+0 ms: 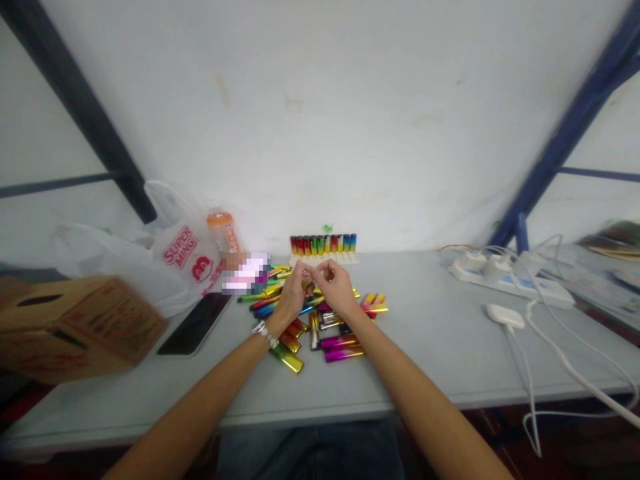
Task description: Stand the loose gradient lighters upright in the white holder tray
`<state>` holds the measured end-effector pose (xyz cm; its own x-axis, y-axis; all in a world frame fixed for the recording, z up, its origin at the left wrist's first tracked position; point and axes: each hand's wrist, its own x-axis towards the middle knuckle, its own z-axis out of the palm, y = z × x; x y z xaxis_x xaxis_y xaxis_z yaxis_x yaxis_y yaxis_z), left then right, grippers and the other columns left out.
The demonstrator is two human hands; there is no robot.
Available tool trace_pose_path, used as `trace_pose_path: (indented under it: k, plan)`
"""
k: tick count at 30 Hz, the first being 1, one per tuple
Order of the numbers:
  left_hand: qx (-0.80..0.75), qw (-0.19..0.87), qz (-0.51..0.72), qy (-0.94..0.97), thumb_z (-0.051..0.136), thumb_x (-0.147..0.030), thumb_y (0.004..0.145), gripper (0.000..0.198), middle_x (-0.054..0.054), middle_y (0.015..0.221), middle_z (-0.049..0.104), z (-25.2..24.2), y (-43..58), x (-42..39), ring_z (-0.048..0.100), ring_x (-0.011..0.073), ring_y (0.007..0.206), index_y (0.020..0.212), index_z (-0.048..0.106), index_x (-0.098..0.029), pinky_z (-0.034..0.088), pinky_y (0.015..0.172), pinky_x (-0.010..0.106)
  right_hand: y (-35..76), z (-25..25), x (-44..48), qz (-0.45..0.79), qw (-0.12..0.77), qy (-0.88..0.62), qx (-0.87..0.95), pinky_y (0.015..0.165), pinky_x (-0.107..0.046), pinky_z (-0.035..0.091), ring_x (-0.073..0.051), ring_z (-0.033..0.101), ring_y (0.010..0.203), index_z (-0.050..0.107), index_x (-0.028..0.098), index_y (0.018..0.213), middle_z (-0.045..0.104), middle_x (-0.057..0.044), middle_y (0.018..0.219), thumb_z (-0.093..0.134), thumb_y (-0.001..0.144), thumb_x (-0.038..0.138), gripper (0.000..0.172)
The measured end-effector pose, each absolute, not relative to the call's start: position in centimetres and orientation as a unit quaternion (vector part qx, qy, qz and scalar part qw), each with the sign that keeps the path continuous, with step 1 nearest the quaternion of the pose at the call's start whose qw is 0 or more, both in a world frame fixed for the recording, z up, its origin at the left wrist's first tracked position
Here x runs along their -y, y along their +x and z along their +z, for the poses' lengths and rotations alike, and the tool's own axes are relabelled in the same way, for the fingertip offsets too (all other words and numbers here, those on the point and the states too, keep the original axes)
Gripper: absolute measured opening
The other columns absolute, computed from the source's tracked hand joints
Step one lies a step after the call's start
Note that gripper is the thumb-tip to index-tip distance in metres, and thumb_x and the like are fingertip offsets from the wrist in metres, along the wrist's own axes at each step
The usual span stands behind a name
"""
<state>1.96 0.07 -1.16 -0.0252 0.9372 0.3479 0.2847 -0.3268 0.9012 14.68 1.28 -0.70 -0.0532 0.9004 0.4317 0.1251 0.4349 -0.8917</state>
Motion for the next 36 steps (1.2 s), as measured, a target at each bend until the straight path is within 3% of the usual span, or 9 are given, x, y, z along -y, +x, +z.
trace_pose_path:
  k: [4,8,14,18,22,27,33,36]
  plan:
    - [-0.479,0.250,0.509,0.670,0.021,-0.061,0.100,0.053,0.004,0.083,0.061,-1.1,2.1,0.3,0.060,0.0202,0.081,0.095,0.056,-0.021,0.047,0.081,0.034,15.0,-0.4,-1.4,0.374,0.542,-0.429,0.619,0.046,-0.024,0.035,-0.010,0.043,0.048,0.060,0.018,0.076,0.052,0.004,0.054,0.065,0.080,0.058,0.041]
    - [-0.445,0.263,0.503,0.693,0.019,-0.056,0.102,0.051,0.009,0.111,0.064,-1.4,2.1,0.3,0.059,0.0208,0.110,0.115,0.054,-0.021,0.043,0.103,0.038,15.3,-0.1,-1.3,0.437,0.533,-0.407,0.599,0.042,-0.024,0.041,-0.013,0.055,0.052,0.066,0.016,0.085,0.063,-0.001,0.062,0.068,0.077,0.056,0.042]
    - [-0.456,0.249,0.490,0.700,0.020,-0.052,0.103,0.051,0.011,0.132,0.058,-1.9,1.9,-0.4,0.049,0.0208,0.131,0.128,0.051,-0.021,0.033,0.116,0.040,16.3,-0.4,-3.0,0.499,0.534,-0.356,0.582,0.062,-0.032,0.059,-0.017,0.067,0.065,0.071,0.014,0.089,0.071,-0.004,0.072,0.078,0.068,0.049,0.041]
    - [-0.501,0.186,0.517,0.669,0.033,-0.047,0.102,0.042,0.011,0.125,0.061,-1.8,1.0,-1.8,0.053,0.0225,0.123,0.126,0.053,-0.019,0.037,0.111,0.042,18.2,0.5,-6.6,0.432,0.544,-0.368,0.618,0.066,-0.034,0.060,-0.017,0.068,0.064,0.070,0.015,0.090,0.074,-0.006,0.078,0.079,0.067,0.041,0.037]
    - [-0.497,0.117,0.485,0.710,0.048,-0.031,0.098,0.020,0.009,0.101,0.066,-1.8,-0.5,-2.8,0.060,0.0222,0.102,0.098,0.062,-0.018,0.045,0.099,0.040,19.8,2.2,-10.9,0.277,0.475,-0.426,0.719,0.066,-0.030,0.056,-0.016,0.067,0.064,0.071,0.014,0.088,0.074,-0.005,0.076,0.070,0.073,0.023,0.017]
    - [-0.503,0.050,0.407,0.761,0.053,-0.016,0.092,0.013,0.009,0.097,0.064,-1.9,-1.5,-2.7,0.058,0.0239,0.098,0.091,0.065,-0.017,0.046,0.095,0.041,19.2,3.1,-14.4,0.132,0.370,-0.460,0.796,0.078,-0.029,0.053,-0.018,0.068,0.077,0.076,0.012,0.093,0.077,-0.007,0.085,0.063,0.075,0.012,0.022]
    - [-0.520,0.015,0.337,0.785,0.056,-0.016,0.090,0.013,0.009,0.097,0.065,-2.2,-2.1,-2.9,0.058,0.0255,0.099,0.091,0.069,-0.017,0.046,0.094,0.042,18.0,2.9,-16.6,0.119,0.318,-0.455,0.823,0.077,-0.027,0.051,-0.017,0.068,0.077,0.078,0.012,0.096,0.077,-0.006,0.087,0.065,0.076,0.011,0.024]
    - [-0.529,0.005,0.311,0.789,0.057,-0.018,0.090,0.013,0.010,0.100,0.066,-2.3,-2.3,-3.1,0.058,0.0262,0.100,0.094,0.069,-0.017,0.046,0.094,0.042,18.2,3.2,-17.9,0.170,0.295,-0.458,0.821,0.071,-0.026,0.051,-0.016,0.066,0.067,0.078,0.012,0.095,0.076,-0.004,0.076,0.066,0.074,0.009,0.024]
